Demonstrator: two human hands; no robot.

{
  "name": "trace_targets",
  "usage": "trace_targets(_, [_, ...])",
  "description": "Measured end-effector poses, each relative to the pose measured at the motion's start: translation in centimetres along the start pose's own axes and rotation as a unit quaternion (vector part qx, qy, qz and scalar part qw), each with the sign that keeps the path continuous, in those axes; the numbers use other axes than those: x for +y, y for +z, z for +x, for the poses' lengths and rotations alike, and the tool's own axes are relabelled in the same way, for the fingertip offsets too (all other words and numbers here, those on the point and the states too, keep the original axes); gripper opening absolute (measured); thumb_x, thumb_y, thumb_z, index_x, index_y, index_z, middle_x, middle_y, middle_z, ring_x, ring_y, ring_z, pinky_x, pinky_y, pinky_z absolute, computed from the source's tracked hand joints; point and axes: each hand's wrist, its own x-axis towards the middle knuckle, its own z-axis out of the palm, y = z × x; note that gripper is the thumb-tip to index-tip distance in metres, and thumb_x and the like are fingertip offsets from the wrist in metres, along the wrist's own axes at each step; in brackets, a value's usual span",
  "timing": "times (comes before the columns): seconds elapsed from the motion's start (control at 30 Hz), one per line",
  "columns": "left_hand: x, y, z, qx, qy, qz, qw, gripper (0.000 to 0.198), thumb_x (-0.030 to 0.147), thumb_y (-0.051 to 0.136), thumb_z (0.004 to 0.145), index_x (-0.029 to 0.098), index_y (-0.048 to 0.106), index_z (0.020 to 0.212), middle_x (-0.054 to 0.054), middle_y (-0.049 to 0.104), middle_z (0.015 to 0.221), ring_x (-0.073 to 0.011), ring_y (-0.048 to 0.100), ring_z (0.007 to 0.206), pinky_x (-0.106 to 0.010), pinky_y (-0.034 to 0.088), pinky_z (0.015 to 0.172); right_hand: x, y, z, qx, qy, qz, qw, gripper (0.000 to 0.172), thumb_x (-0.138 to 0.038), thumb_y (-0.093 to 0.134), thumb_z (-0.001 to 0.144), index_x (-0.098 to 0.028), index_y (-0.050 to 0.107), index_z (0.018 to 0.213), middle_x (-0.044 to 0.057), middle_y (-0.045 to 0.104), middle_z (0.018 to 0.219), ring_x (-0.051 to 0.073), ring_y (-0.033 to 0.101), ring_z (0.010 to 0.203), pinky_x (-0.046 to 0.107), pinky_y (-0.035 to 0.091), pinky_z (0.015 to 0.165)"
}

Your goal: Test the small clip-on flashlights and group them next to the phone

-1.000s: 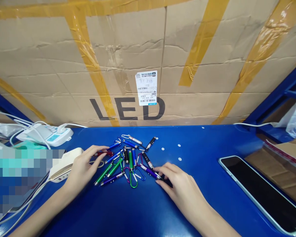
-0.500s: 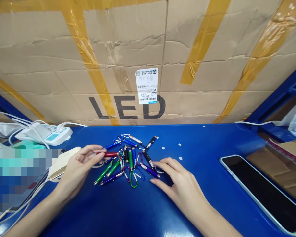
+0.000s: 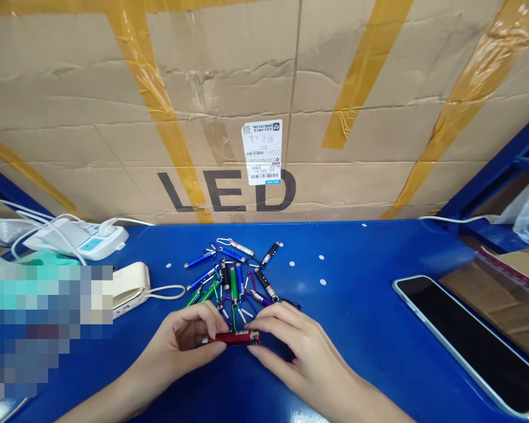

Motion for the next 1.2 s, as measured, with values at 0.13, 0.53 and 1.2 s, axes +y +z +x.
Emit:
trace_targets(0.13, [0.3, -0.3, 0.4, 0.020, -0.011, 0.017, 1.000, 0.012, 0.016, 0.070, 0.069, 0.016, 0.058, 0.067, 0.000, 0.061, 0.079, -0.0096, 0.060, 0.073, -0.021, 0.047, 0.068, 0.5, -0.2, 0.0, 0.016, 0.002, -0.018, 1.000, 0.018, -0.022, 0.052, 0.089, -0.021, 0.064, 0.102, 0.005, 0.067, 0.094, 0.016, 0.063, 0.086, 0.027, 0.052, 0.077])
trace_targets(0.53, [0.2, -1.2, 0.9, 0.038, -0.020, 0.134, 0.990, 0.014, 0.027, 0.064, 0.076, 0.016, 0.061, 0.083, -0.005, 0.069, 0.081, -0.0147, 0.067, 0.078, -0.025, 0.051, 0.073, 0.3, -1.1, 0.2, 0.154, 0.181, 0.131, 0.963, 0.030, -0.042, 0.046, 0.090, -0.017, 0.064, 0.086, 0.005, 0.067, 0.069, 0.012, 0.059, 0.053, 0.021, 0.051, 0.046])
trace_targets(1.2, [-1.0, -2.0, 0.2, -0.095, 0.209, 0.688, 0.689, 0.037, 0.024, 0.044, 0.090, 0.020, 0.050, 0.127, -0.010, 0.054, 0.133, -0.0280, 0.045, 0.126, -0.051, 0.044, 0.097, 4.7, -2.4, 0.8, 0.080, 0.120, 0.074, 0.987, 0.022, -0.036, 0.046, 0.091, -0.023, 0.063, 0.091, 0.007, 0.063, 0.111, 0.022, 0.055, 0.111, 0.042, 0.039, 0.101])
